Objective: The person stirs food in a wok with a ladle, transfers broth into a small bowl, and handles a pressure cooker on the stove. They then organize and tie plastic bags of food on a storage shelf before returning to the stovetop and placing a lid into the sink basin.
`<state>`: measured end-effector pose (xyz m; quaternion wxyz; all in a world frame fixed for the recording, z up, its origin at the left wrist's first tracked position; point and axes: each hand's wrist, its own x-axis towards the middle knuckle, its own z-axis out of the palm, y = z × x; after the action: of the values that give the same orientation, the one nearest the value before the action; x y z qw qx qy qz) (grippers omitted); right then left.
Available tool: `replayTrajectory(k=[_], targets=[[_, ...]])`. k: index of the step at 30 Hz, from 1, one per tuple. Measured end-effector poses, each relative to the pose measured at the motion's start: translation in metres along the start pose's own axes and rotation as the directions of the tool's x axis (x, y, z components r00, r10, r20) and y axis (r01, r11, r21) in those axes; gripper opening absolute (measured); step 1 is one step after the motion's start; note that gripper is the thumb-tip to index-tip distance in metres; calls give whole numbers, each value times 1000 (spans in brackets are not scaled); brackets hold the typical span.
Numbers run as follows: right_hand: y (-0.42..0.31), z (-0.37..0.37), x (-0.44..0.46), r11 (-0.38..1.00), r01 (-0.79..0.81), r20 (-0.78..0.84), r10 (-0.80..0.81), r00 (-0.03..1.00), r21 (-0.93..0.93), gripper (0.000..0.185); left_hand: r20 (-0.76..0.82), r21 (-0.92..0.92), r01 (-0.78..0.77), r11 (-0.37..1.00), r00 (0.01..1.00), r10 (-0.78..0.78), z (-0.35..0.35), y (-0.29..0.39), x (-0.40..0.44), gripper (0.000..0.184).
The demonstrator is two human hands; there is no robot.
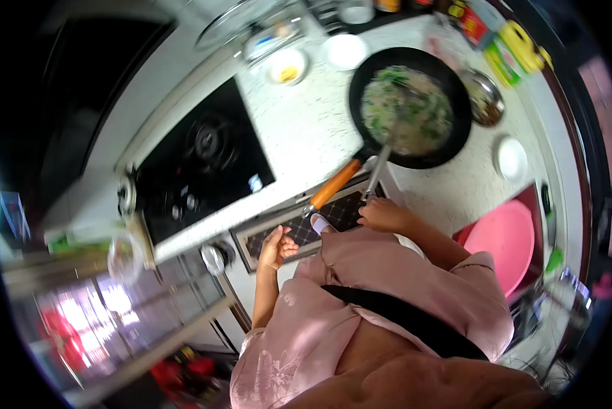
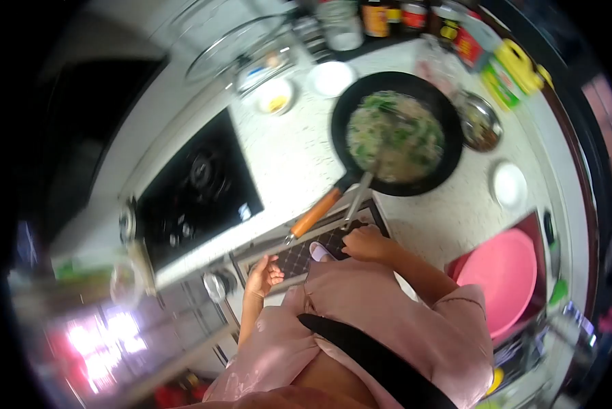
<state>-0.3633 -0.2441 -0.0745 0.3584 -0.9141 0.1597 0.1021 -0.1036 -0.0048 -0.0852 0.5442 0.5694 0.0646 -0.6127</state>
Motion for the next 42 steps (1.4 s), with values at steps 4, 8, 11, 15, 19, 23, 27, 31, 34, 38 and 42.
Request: replayTrajectory(k=[4, 8, 11, 15, 19, 23, 27, 31, 34, 38, 42], targets=[[-26, 18, 21, 991, 107, 213, -89, 973, -77, 26, -280, -83, -116, 990, 956, 89, -18, -59, -47, 31], [-57, 49, 41, 980, 200, 293, -194, 936, 8, 26, -343, -177, -215, 960, 928, 145, -37, -91, -73, 29], [-108, 76, 55, 934, 322, 268, -354, 896, 155, 22, -348, -175, -291, 941, 912, 218, -50, -101, -89, 30], [-211, 132, 74, 795, 275, 259, -468, 845, 541, 19, -287, -84, -361, 929, 901, 325, -71, -121, -137, 29], [-292, 207, 94, 805, 307, 412, -540, 734, 508, 25, -361, -131, -472, 872, 842, 402, -123, -180, -179, 36], [-342, 281, 131, 792, 219, 597, -583, 551, 570, 20, -653, -169, -567, 806, 677, 340, -184, -232, -227, 32], [-372, 356, 179, 824, 246, 735, -567, 371, 511, 18, -824, -320, -651, 688, 550, 138, -250, -290, -233, 31], [-439, 415, 199, 838, 253, 839, -526, 140, 483, 22, -948, -297, -813, 500, 315, -51, -274, -344, -312, 28], [-502, 463, 201, 854, 207, 863, -500, 73, 478, 18, -971, -213, -867, 450, 138, -195, -304, -385, -371, 28], [-587, 558, 195, 817, 237, 850, -514, -112, 525, 17, -964, -112, -933, 343, 19, -264, -346, -433, -453, 31], [-700, 604, 174, 776, 317, 837, -490, -243, 546, 19, -972, 6, -999, 33, -14, -237, -440, -440, -508, 32]])
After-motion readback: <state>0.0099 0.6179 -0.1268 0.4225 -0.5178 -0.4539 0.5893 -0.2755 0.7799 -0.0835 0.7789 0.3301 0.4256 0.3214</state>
